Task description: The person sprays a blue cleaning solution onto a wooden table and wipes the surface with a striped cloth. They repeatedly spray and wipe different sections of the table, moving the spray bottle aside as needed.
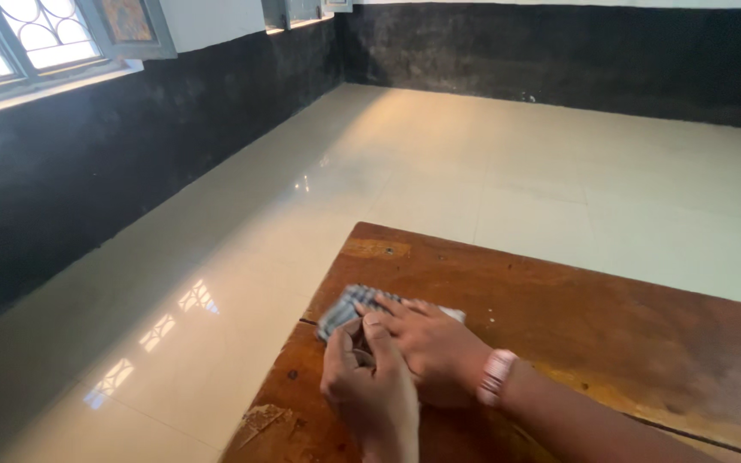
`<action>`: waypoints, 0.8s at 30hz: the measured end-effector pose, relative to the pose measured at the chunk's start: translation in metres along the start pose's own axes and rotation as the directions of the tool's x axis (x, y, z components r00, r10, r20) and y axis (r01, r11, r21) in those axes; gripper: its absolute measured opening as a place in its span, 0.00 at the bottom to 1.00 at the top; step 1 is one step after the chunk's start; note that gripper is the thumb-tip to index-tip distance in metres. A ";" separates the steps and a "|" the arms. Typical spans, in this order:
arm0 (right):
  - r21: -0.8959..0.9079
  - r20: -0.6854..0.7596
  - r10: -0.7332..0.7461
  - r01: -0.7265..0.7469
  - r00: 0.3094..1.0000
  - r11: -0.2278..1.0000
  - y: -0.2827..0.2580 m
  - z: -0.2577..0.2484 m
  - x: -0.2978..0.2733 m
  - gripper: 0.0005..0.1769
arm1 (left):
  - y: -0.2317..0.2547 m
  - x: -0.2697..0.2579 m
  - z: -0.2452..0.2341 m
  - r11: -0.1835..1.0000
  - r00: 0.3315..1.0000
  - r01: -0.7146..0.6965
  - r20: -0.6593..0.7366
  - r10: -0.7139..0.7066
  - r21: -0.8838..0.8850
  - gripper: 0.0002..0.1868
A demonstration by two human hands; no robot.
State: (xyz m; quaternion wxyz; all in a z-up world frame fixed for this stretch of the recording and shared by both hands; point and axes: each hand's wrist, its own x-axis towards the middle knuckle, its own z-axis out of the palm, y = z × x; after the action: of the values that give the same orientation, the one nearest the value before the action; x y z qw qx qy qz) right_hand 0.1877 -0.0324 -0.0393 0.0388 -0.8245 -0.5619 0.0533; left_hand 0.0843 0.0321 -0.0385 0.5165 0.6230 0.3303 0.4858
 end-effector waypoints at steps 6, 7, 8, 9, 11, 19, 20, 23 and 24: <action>-0.068 0.007 0.179 -0.178 0.984 0.982 0.010 -0.005 0.090 0.33 | 0.001 0.001 0.003 0.998 0.997 0.051 0.062 -0.053 0.034 0.12; -0.044 -0.003 0.208 -0.208 0.978 0.977 0.015 -0.007 0.095 0.33 | 0.000 0.001 0.003 0.999 0.997 0.039 0.064 -0.040 0.026 0.11; -0.022 -0.012 0.238 -0.239 0.971 0.971 0.022 -0.010 0.099 0.33 | 0.000 0.002 0.003 0.998 0.997 0.029 0.069 -0.034 0.059 0.11; 0.000 -0.020 0.268 -0.269 0.963 0.963 0.029 -0.012 0.101 0.34 | -0.001 0.004 0.002 0.996 0.997 0.020 0.074 -0.027 0.091 0.12; -0.015 -0.005 0.330 -0.330 0.944 0.944 0.052 -0.018 0.097 0.34 | -0.001 0.006 -0.001 0.991 0.997 0.012 0.076 -0.022 0.130 0.12; -0.030 -0.101 0.685 -0.691 0.721 0.723 0.197 0.001 -0.044 0.34 | 0.001 0.007 -0.003 0.987 0.990 0.087 0.099 -0.101 0.131 0.13; -0.018 -0.116 0.718 -0.724 0.686 0.689 0.214 0.005 -0.072 0.33 | -0.002 0.006 -0.003 0.992 0.994 0.048 0.095 -0.060 0.119 0.13; -0.400 -0.161 0.670 -0.668 0.725 0.627 0.236 0.012 -0.142 0.27 | -0.007 0.006 0.001 0.994 0.996 -0.056 0.079 0.049 0.089 0.13; -0.306 -0.158 0.711 -0.719 0.685 0.624 0.232 0.012 -0.154 0.29 | -0.008 0.005 0.003 0.993 0.994 -0.082 0.074 0.076 0.086 0.13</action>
State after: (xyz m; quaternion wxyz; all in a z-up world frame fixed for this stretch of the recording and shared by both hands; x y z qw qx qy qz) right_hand 0.3441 -0.2603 -0.0730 -0.1241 -0.9733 -0.1882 -0.0434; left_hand 0.0890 0.0377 -0.0448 0.4800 0.6746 0.3084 0.4684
